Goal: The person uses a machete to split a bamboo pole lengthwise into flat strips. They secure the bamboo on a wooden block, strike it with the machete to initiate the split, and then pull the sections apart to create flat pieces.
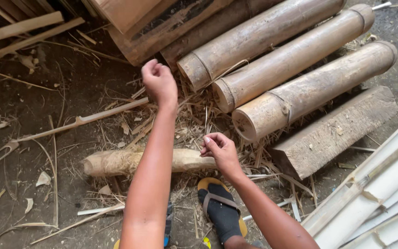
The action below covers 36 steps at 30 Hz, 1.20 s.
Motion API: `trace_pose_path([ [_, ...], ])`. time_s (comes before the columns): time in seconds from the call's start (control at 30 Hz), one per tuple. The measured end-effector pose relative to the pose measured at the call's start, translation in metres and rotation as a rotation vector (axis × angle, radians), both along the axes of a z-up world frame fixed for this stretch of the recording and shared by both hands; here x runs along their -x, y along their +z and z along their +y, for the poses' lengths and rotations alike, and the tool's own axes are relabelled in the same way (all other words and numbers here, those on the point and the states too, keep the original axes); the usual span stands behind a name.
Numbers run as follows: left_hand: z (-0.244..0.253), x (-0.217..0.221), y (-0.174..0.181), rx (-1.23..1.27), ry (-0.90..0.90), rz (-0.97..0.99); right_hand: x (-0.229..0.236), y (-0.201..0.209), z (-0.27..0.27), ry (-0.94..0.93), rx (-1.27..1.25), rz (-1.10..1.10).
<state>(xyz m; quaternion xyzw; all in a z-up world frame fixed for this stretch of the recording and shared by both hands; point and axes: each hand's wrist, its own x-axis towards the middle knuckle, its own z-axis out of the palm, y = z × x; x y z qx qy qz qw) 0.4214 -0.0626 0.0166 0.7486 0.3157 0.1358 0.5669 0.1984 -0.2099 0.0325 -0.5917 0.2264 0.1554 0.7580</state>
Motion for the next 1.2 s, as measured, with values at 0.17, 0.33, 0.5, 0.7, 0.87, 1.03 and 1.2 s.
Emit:
trace_pose_path([
  [0.17, 0.051, -0.032, -0.010, -0.023, 0.168, 0.045, -0.004, 0.003, 0.003, 0.021, -0.021, -0.003],
  [0.33, 0.064, -0.061, -0.001, -0.153, 0.146, -0.199, -0.013, 0.006, 0.013, 0.011, -0.025, 0.014],
  [0.5, 0.071, -0.087, 0.033, 0.063, -0.221, -0.533, -0.026, 0.014, 0.021, 0.035, 0.011, 0.033],
  [0.7, 0.004, 0.031, 0.098, 0.111, -0.160, -0.507, -0.045, 0.021, 0.028, -0.045, -0.147, -0.036],
  [0.87, -0.020, 0.179, 0.150, 0.436, 0.116, -0.417, -0.054, 0.036, 0.023, -0.047, -0.309, -0.151],
  [1.03, -0.011, 0.278, 0.196, 0.697, 0.428, -0.364, -0.081, 0.072, 0.029, 0.061, -0.650, -0.142],
  [1.2, -0.005, 0.338, 0.245, 0.315, 0.193, -0.507, -0.053, 0.139, 0.066, 0.108, -0.521, -0.023],
])
